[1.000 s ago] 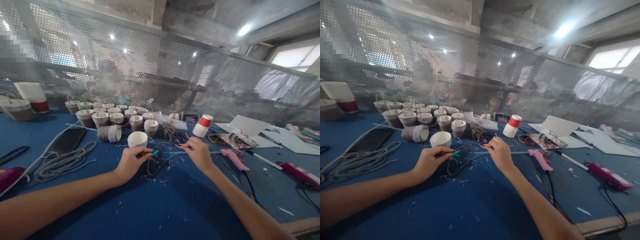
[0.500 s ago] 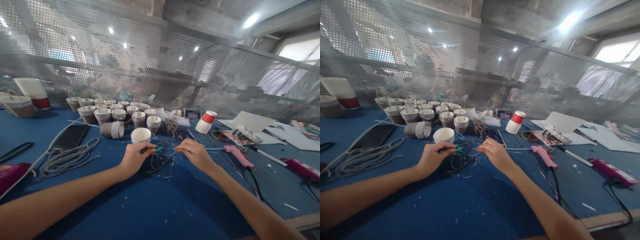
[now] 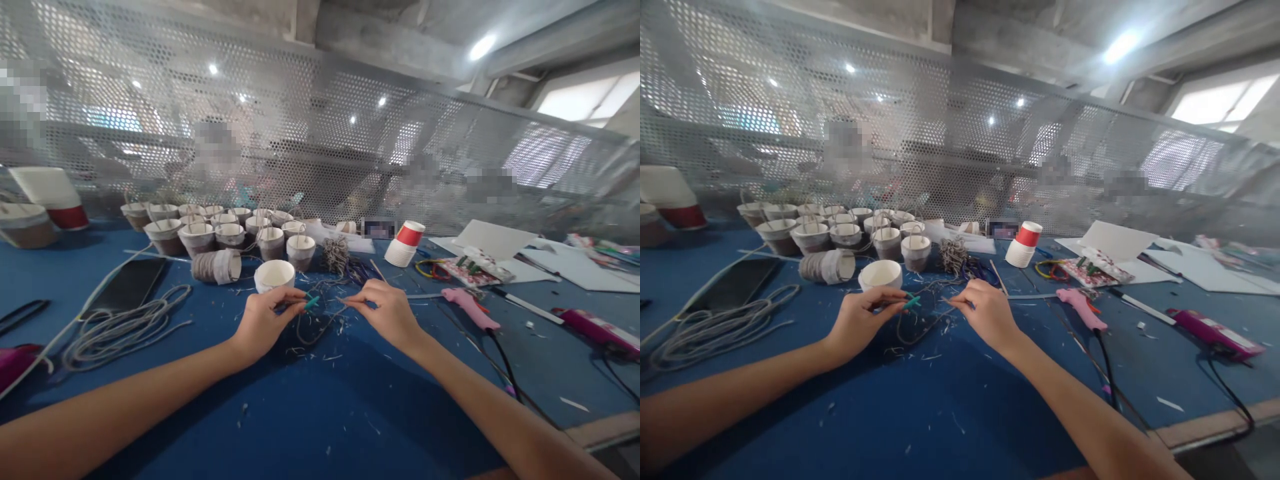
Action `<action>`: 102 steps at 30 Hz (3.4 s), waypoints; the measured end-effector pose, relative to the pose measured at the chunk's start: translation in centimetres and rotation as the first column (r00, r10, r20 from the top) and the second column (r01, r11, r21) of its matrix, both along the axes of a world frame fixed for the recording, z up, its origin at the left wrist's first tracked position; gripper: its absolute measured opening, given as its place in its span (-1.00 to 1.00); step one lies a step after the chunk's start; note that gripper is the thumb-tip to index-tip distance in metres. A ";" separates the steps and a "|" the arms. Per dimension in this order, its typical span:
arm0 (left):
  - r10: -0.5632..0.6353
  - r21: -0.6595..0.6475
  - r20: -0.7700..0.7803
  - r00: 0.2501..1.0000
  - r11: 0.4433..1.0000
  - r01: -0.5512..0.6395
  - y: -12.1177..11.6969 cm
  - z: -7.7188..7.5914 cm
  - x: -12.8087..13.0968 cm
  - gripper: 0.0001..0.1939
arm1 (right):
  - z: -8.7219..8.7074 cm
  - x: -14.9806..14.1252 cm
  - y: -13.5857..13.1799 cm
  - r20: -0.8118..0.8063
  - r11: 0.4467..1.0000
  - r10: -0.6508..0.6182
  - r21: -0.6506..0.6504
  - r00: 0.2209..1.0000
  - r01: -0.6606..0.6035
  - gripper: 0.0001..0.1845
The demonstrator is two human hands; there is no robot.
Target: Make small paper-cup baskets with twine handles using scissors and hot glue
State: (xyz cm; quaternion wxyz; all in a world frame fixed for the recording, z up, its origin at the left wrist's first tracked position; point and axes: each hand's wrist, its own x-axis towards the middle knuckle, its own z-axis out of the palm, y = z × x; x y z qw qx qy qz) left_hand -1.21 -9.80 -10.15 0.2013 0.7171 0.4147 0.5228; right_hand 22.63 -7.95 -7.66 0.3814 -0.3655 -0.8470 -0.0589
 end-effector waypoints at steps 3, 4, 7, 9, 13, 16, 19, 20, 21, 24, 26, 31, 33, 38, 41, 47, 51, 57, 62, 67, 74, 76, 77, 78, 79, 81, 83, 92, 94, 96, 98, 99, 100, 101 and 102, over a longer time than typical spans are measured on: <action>0.000 0.006 -0.002 1.000 1.000 0.000 0.0 0.0 0.0 -0.89 | 0.0 -0.2 -0.1 -0.012 1.000 -0.017 -0.011 1.000 0.017 -0.81; -0.002 0.003 0.000 1.000 1.000 0.002 0.0 0.0 0.0 -0.89 | 0.0 -0.2 -0.2 -0.016 1.000 -0.024 -0.015 1.000 0.023 -0.80; -0.009 -0.005 -0.002 1.000 1.000 0.009 0.1 0.0 0.0 -0.88 | 0.1 -0.4 -0.3 -0.026 0.999 -0.031 -0.030 0.999 0.030 -0.79; -0.006 -0.007 -0.011 1.000 1.000 0.006 0.1 0.0 0.0 -0.88 | 0.1 -0.5 -0.3 -0.036 0.999 -0.022 -0.039 0.999 0.021 -0.79; 0.014 0.008 -0.010 1.000 1.000 -0.014 0.1 0.0 0.0 -0.89 | 0.4 -0.2 -0.1 -0.027 0.996 0.012 -0.087 1.000 -0.014 -0.88; 0.029 0.022 0.016 0.999 0.999 -0.029 -0.1 0.1 0.0 -0.90 | 0.7 0.4 0.3 0.072 0.988 0.083 -0.133 0.994 -0.073 -0.89; 0.013 0.022 0.035 0.999 1.000 -0.014 -0.2 0.2 0.1 -0.89 | 0.9 1.0 0.6 0.141 0.987 0.104 -0.135 0.984 -0.085 -0.81; 0.008 0.020 0.040 0.999 1.000 -0.009 -0.3 0.2 0.1 -0.88 | 0.9 1.1 0.6 0.145 0.988 0.094 -0.133 0.985 -0.075 -0.80; 0.005 0.018 0.043 0.999 1.000 -0.006 -0.3 0.3 0.1 -0.86 | 0.8 1.1 0.6 0.143 0.990 0.079 -0.129 0.987 -0.061 -0.79; 0.016 0.012 0.040 0.999 1.000 -0.017 -0.3 0.3 0.1 -0.78 | 0.6 1.0 0.5 0.109 0.994 0.038 -0.110 0.993 -0.026 -0.79; 0.028 0.003 0.043 0.999 1.000 -0.028 -0.3 0.4 0.2 -0.70 | 0.5 0.8 0.3 0.076 0.995 0.020 -0.099 0.997 -0.012 -0.81; 0.033 -0.016 0.030 0.999 0.999 -0.033 -0.4 0.4 0.1 -0.66 | 0.6 0.4 -0.1 0.034 0.994 -0.009 -0.107 0.999 0.013 -0.91; 0.028 -0.029 0.029 0.999 0.999 -0.027 -0.4 0.4 0.1 -0.67 | 0.6 0.3 -0.1 0.027 0.996 -0.014 -0.093 1.000 0.016 -0.94; 0.034 -0.041 0.033 0.999 0.999 -0.033 -0.2 0.3 0.1 -0.67 | 0.6 0.1 -0.3 0.018 0.995 -0.047 -0.086 0.999 0.048 -0.87; 0.022 -0.027 0.050 0.999 0.999 -0.021 -0.1 0.1 0.0 -0.67 | 0.7 0.0 -0.3 0.020 0.993 -0.036 -0.115 0.999 0.039 -0.85; 0.003 -0.018 0.090 0.996 1.000 -0.002 -0.1 -0.2 -0.1 -0.65 | 1.2 0.4 0.1 0.172 0.980 0.162 -0.140 0.972 -0.138 -0.82; -0.025 -0.011 0.107 0.994 1.000 0.026 0.0 -0.4 0.0 -0.58 | 1.1 0.6 0.3 0.227 0.983 0.119 -0.163 0.967 -0.083 -0.79; -0.023 -0.002 0.105 0.994 1.000 0.024 -0.1 -0.3 0.1 -0.52 | 0.7 0.5 0.2 0.237 0.980 -0.012 -0.192 0.971 0.059 -0.92; -0.039 -0.012 0.141 0.989 0.999 0.041 -0.1 -0.1 0.1 -0.52 | 0.8 0.2 -0.1 0.218 0.987 -0.083 -0.119 0.972 0.111 -0.86; -0.038 -0.012 0.163 0.986 0.999 0.040 0.1 -0.2 0.2 -0.54 | 1.0 0.0 -0.4 0.171 0.987 -0.072 -0.132 0.983 0.095 -0.83; 0.001 0.010 0.168 0.986 1.000 -0.002 0.1 -0.3 0.2 -0.51 | 1.2 0.6 0.4 0.302 0.989 0.054 -0.145 0.952 -0.010 -0.84; -0.008 0.014 0.177 0.984 1.000 0.005 0.0 -0.2 0.2 -0.50 | 1.0 0.7 0.5 0.325 0.992 0.048 -0.128 0.944 -0.006 -0.85; -0.010 0.016 0.182 0.983 1.000 0.007 -0.1 -0.2 0.2 -0.49 | 0.9 0.7 0.6 0.329 0.992 0.040 -0.125 0.943 0.002 -0.86; -0.014 0.017 0.185 0.983 1.000 0.011 -0.1 -0.2 0.2 -0.48 | 0.8 0.7 0.6 0.330 0.992 0.029 -0.126 0.944 0.014 -0.88; -0.020 0.019 0.189 0.982 1.000 0.016 -0.1 -0.2 0.2 -0.48 | 0.8 0.7 0.5 0.328 0.991 0.014 -0.127 0.945 0.029 -0.90; -0.029 0.018 0.188 0.982 0.999 0.026 0.0 -0.2 0.2 -0.47 | 0.7 0.6 0.5 0.320 0.991 -0.017 -0.120 0.947 0.058 -0.92; -0.035 0.016 0.186 0.982 0.999 0.032 0.0 -0.1 0.2 -0.47 | 0.7 0.6 0.3 0.315 0.994 -0.038 -0.089 0.948 0.069 -0.95; -0.063 0.026 0.158 0.986 0.998 0.059 0.0 0.1 0.3 -0.49 | 0.8 0.2 -0.2 0.198 0.992 -0.126 0.010 0.972 0.127 -0.85; -0.066 0.030 0.155 0.986 0.998 0.062 0.1 0.0 0.3 -0.49 | 0.8 0.1 -0.3 0.199 0.991 -0.129 0.000 0.972 0.132 -0.82; -0.061 0.032 0.160 0.985 0.998 0.057 0.1 0.0 0.2 -0.49 | 0.9 0.0 -0.4 0.193 0.991 -0.127 -0.012 0.973 0.131 -0.81; -0.054 0.035 0.179 0.982 0.998 0.049 0.2 -0.1 0.2 -0.48 | 0.9 0.1 -0.3 0.190 0.993 -0.113 -0.020 0.975 0.119 -0.85; -0.051 0.036 0.194 0.980 0.998 0.045 0.2 -0.1 0.2 -0.46 | 0.9 0.2 -0.2 0.194 0.994 -0.099 -0.021 0.976 0.105 -0.90; -0.048 0.036 0.212 0.976 0.998 0.041 0.2 -0.2 0.2 -0.45 | 0.9 0.2 0.0 0.206 0.996 -0.081 -0.022 0.975 0.087 -0.95; -0.046 0.037 0.230 0.972 0.999 0.038 0.2 -0.2 0.1 -0.43 | 0.9 0.3 0.1 0.223 0.997 -0.064 -0.025 0.973 0.071 -0.96; -0.046 0.038 0.246 0.968 0.999 0.037 0.2 -0.2 0.1 -0.41 | 0.9 0.5 0.3 0.241 0.998 -0.051 -0.031 0.969 0.061 -0.93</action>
